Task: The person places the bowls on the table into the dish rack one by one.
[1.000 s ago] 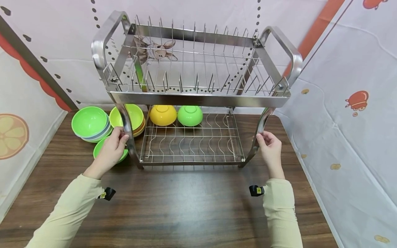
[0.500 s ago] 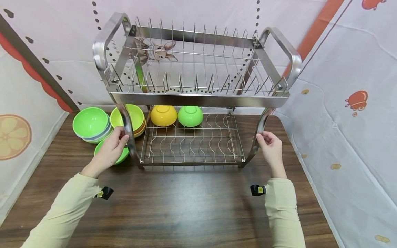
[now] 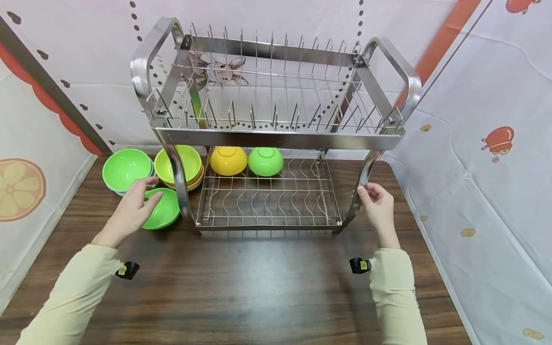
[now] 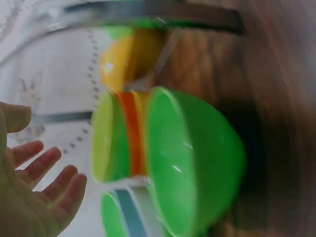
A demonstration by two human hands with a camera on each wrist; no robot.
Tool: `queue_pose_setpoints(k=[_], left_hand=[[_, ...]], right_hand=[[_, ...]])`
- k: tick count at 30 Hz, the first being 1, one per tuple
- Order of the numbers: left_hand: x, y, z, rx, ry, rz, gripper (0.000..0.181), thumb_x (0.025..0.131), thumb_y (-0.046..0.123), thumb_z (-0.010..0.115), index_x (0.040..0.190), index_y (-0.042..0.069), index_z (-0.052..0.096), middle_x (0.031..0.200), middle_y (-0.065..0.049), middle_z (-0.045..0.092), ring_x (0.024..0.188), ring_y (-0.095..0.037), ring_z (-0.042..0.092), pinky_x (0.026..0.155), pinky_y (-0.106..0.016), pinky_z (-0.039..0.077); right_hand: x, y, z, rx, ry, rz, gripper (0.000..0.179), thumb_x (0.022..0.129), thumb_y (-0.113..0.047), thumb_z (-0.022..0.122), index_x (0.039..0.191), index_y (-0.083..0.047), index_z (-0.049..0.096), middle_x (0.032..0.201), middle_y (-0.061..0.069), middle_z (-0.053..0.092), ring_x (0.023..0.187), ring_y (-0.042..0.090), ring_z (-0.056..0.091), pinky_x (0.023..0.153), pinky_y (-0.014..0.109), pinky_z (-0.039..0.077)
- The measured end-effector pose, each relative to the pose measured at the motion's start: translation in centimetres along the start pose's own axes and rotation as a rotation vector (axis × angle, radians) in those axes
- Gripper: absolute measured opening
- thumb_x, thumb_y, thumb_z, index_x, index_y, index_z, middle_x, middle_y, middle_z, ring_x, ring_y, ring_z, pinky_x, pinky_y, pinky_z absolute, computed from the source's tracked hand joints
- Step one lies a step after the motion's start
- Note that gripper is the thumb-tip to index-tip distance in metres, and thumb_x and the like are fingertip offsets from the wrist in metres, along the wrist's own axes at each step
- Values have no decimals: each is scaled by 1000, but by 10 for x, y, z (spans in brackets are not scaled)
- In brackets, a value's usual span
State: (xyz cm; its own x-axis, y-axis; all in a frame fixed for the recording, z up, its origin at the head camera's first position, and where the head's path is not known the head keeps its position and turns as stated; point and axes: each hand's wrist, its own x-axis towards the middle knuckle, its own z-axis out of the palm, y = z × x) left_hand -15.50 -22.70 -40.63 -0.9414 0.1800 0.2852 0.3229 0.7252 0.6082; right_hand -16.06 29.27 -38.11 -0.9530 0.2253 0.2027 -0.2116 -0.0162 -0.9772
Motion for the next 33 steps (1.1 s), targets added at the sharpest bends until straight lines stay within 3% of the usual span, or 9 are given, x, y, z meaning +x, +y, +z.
queue_pose_setpoints(k=[5,11,24,33], left_hand=[[-7,-22,0,63,8,-94,44,93,17,47,124,-14,37,123,-32,38,116,-48,31,95,-56,24],[-15,-41,0,110,34,-191,42,92,17,48,120,-15,39,114,-34,39,109,-50,30,91,-56,24],[-28,-67,5,132,-9,-310,48,92,19,45,120,-18,34,114,-40,32,100,-55,34,85,-61,28],[-30,-73,10,118,-68,-407,45,94,19,37,123,-15,31,114,-39,35,102,-54,38,80,-63,32]], right_hand=[[0,0,0,-3,-1,8,25,87,6,51,77,-14,62,68,-5,65,61,4,65,59,16,51],[0,-2,0,-22,-13,10,24,87,4,52,78,-16,62,69,-6,65,62,3,64,59,14,50],[0,-1,-1,3,-19,14,23,87,4,52,78,-14,62,69,-5,65,63,4,65,61,15,51],[0,0,-2,21,-22,21,22,87,4,52,79,-14,62,70,-4,64,63,5,65,61,16,51]])
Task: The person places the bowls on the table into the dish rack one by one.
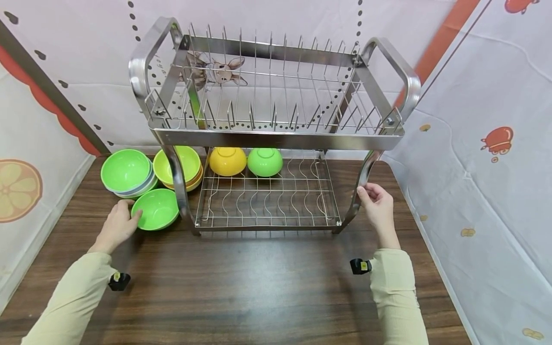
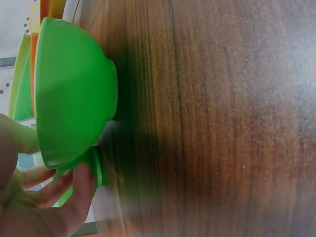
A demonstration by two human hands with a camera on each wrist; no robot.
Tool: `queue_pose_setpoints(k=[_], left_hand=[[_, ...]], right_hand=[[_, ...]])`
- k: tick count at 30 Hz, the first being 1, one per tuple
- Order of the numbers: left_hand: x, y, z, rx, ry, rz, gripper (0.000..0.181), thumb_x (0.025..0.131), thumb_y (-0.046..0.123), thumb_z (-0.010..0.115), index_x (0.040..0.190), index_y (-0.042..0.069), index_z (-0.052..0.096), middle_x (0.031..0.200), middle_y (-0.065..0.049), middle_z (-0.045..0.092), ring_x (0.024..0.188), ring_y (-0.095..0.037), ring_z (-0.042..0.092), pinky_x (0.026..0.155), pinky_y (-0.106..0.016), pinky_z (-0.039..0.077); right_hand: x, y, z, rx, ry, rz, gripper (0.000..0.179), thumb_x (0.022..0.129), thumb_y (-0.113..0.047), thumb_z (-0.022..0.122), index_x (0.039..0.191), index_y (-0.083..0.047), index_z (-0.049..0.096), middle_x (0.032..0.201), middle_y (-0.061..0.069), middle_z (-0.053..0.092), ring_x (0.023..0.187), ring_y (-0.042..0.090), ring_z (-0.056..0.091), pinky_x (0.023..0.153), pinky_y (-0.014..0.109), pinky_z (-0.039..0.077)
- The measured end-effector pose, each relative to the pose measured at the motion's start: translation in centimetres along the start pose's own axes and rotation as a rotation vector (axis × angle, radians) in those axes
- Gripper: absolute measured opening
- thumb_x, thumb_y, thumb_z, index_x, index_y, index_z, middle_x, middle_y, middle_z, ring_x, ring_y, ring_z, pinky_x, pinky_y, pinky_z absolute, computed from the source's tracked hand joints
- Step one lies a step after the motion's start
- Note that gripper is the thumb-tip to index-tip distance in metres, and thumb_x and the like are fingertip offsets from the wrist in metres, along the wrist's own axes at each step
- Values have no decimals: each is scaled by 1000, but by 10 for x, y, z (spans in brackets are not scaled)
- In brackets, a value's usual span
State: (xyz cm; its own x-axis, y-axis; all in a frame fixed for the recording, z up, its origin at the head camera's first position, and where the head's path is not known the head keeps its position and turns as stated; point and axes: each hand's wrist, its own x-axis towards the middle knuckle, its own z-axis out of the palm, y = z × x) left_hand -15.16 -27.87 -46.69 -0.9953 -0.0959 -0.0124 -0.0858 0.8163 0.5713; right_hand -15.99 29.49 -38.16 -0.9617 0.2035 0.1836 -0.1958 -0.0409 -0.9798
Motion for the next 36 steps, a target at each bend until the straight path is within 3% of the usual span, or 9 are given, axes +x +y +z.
queue_pose_setpoints(k=[11,25,36], left_hand=[[1,-3,0,14,-23,-24,39,96,15,28,125,-11,33,111,-38,47,92,-49,50,69,-55,41],[2,-3,-1,18,-14,-24,35,94,10,28,121,-10,36,102,-39,51,80,-40,52,61,-45,42],[-6,-1,-14,55,-65,-13,36,95,13,28,125,-4,37,105,-36,52,77,-37,53,56,-41,41]], right_hand=[[-1,1,0,39,-7,-3,22,87,5,51,79,-12,63,70,-2,64,63,7,65,61,17,51],[-1,0,1,49,-16,4,22,88,4,51,80,-12,63,70,-2,65,64,7,65,60,16,51],[-1,-1,0,84,-34,1,19,88,4,52,80,-10,63,71,0,65,64,8,65,61,18,52]])
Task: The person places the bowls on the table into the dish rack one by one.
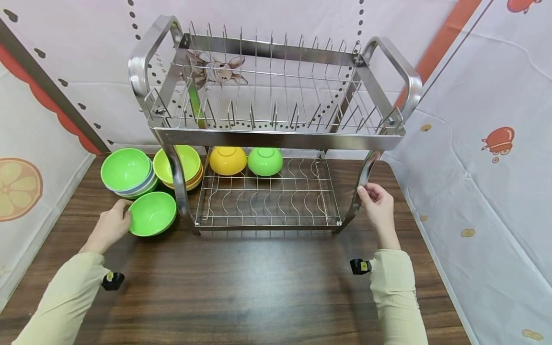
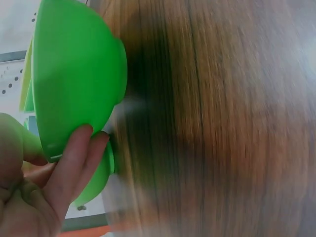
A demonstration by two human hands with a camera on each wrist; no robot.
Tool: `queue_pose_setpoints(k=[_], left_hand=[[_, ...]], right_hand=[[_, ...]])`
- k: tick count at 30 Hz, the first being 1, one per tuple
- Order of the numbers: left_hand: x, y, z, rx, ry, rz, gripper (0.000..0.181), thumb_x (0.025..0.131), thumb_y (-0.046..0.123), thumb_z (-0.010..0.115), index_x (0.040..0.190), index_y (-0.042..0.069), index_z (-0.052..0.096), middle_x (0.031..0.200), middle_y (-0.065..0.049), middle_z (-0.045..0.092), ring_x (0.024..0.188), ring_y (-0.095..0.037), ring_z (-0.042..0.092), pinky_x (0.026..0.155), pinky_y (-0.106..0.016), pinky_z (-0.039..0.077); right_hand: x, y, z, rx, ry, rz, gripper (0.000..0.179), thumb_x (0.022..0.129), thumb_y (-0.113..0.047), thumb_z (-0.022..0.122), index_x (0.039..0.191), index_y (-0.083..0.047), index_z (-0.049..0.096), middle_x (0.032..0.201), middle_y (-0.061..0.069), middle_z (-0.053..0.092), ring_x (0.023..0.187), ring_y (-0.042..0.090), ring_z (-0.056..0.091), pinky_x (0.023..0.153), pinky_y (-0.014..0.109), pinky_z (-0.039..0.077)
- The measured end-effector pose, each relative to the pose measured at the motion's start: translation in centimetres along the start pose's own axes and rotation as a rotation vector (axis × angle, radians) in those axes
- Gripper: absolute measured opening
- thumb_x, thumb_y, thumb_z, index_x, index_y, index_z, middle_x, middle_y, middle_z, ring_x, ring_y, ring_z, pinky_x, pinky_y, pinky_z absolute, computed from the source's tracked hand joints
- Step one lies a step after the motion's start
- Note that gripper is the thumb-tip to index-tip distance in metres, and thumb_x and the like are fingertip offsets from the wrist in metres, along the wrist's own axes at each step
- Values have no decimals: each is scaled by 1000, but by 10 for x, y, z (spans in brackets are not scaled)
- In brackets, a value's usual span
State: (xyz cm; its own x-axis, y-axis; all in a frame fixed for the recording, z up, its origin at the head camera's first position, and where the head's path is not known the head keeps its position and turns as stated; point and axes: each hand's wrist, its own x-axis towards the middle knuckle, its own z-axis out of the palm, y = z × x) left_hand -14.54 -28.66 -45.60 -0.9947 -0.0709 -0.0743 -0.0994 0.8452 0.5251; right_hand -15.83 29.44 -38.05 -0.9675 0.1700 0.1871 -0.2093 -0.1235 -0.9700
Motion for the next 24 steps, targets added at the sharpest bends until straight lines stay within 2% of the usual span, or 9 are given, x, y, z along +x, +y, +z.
queue_pose_setpoints(k=[3,6,9,15,20,24], left_hand=[[-4,0,-5,19,-16,21,35,95,13,29,125,-3,38,107,-36,52,79,-37,54,57,-42,42],[-8,1,-10,35,-27,66,32,95,11,31,121,-3,42,102,-33,55,74,-33,55,55,-39,42],[-10,2,-14,55,-46,135,27,94,9,34,117,-2,45,96,-29,58,66,-27,53,52,-34,40],[-13,5,-17,75,-111,279,23,91,2,42,111,1,51,92,-25,61,67,-24,54,56,-36,41],[-15,12,-17,59,-196,328,21,89,0,44,108,4,55,84,-12,61,61,-15,47,54,-30,38],[-18,21,-15,31,-268,339,21,89,0,46,106,6,57,87,-11,63,63,-13,48,53,-28,39]], right_hand=[[0,0,0,-4,0,1,19,87,4,52,80,-10,63,71,0,65,64,8,65,61,18,52],[0,0,0,-21,4,5,19,87,3,53,80,-11,64,71,-1,65,64,8,65,61,18,52],[0,-1,0,-24,4,14,19,87,2,53,80,-11,64,71,-1,65,65,7,65,61,18,52],[1,-2,0,-21,10,24,19,87,3,53,79,-11,64,71,-2,65,65,7,65,60,17,51],[0,-2,1,9,-6,19,17,87,2,54,80,-10,64,71,-1,65,65,9,66,61,18,52],[3,4,-4,-2,-17,2,9,86,-4,58,82,-10,64,73,-1,65,67,8,66,63,18,52]])
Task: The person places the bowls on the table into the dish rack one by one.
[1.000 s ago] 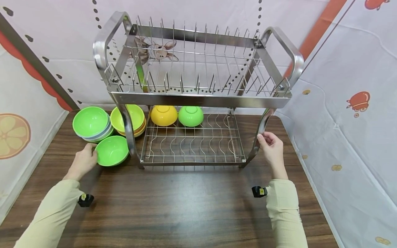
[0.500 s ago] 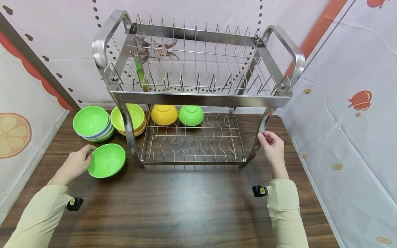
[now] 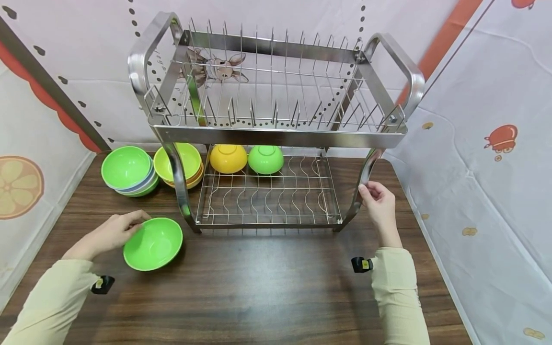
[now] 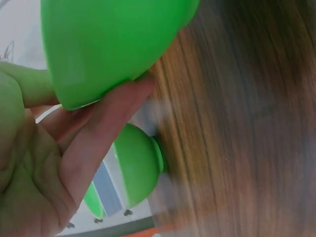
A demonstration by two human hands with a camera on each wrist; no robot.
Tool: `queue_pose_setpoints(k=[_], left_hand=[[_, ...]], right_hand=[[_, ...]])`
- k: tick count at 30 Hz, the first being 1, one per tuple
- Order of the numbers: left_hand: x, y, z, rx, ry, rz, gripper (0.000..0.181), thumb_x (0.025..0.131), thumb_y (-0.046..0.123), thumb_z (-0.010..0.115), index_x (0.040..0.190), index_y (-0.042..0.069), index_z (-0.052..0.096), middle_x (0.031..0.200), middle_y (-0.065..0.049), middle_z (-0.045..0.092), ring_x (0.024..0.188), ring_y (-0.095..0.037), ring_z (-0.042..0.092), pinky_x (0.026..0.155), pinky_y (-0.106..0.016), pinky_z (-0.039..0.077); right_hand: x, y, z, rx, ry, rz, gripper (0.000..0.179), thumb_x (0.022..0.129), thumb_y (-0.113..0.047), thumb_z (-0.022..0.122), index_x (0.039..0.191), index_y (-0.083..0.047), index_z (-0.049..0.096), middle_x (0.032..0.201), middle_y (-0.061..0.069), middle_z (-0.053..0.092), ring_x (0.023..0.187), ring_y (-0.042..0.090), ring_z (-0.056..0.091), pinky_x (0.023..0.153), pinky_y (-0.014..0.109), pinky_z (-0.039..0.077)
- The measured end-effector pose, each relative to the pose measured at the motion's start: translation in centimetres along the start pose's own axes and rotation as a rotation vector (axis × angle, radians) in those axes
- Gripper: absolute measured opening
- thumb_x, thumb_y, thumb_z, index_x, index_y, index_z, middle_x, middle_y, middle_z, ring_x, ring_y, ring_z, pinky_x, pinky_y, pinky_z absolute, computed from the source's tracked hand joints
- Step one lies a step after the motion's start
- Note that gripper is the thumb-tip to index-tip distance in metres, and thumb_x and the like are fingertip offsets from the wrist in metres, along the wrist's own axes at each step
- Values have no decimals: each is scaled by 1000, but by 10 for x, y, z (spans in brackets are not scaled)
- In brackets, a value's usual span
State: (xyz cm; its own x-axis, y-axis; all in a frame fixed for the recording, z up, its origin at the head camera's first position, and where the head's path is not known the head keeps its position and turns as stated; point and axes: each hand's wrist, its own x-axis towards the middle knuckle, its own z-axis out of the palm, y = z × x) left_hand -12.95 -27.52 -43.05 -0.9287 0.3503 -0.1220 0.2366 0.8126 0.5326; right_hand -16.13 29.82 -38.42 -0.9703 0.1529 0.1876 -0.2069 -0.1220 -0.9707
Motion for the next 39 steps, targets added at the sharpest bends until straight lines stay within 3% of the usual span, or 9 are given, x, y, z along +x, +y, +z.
queue_pose_setpoints(k=[3,7,12,14,17,22,28,33,39], left_hand=[[0,7,2,-16,-40,21,21,88,0,48,104,7,59,89,-12,64,68,-13,54,55,-28,41],[-1,17,9,-43,-80,64,20,88,-1,49,102,9,60,92,-14,66,77,-17,61,57,-28,45],[0,31,19,-94,-74,99,19,88,0,49,98,12,59,91,-12,67,83,-21,63,59,-28,48],[0,36,23,-113,-64,102,18,88,0,49,98,12,59,91,-11,67,83,-21,64,60,-28,48],[2,44,28,-135,-49,104,18,88,1,49,98,10,60,90,-11,67,83,-21,64,61,-28,49],[2,53,36,-160,-13,98,16,87,1,50,97,8,60,86,-7,67,77,-15,62,59,-24,48],[2,65,46,-188,33,93,15,85,0,50,95,6,60,76,-1,63,64,-6,53,54,-22,43],[6,75,55,-202,54,90,17,84,0,49,95,7,60,69,3,55,55,-4,44,48,-21,39],[11,87,60,-216,107,77,18,82,-1,49,93,7,60,65,5,53,51,-3,42,45,-21,37]], right_hand=[[6,11,-9,21,-22,-15,3,83,-7,63,86,-6,64,75,1,65,69,11,66,63,20,52],[14,27,-25,16,-37,-22,16,81,-12,67,91,0,62,78,5,65,71,15,67,64,23,53],[29,53,-50,83,-73,-2,12,82,-3,64,94,2,63,81,10,66,73,19,67,63,24,53],[27,49,-46,78,-68,1,9,83,-2,62,92,0,64,80,8,66,73,17,67,62,23,53],[13,24,-23,-4,-34,-5,4,84,-5,63,87,-7,65,76,1,66,69,10,66,62,19,52],[-1,-3,3,-77,44,46,18,87,-1,56,80,-15,64,71,-6,64,64,4,64,59,16,51],[-1,-5,5,-92,94,83,24,87,1,54,77,-18,64,68,-6,63,63,3,63,59,15,50],[-3,-4,6,-32,97,57,21,87,2,54,78,-14,65,69,-3,63,63,6,64,61,17,51],[-4,-6,9,-35,115,41,21,87,2,54,78,-14,65,69,-3,64,63,5,64,60,16,51]])
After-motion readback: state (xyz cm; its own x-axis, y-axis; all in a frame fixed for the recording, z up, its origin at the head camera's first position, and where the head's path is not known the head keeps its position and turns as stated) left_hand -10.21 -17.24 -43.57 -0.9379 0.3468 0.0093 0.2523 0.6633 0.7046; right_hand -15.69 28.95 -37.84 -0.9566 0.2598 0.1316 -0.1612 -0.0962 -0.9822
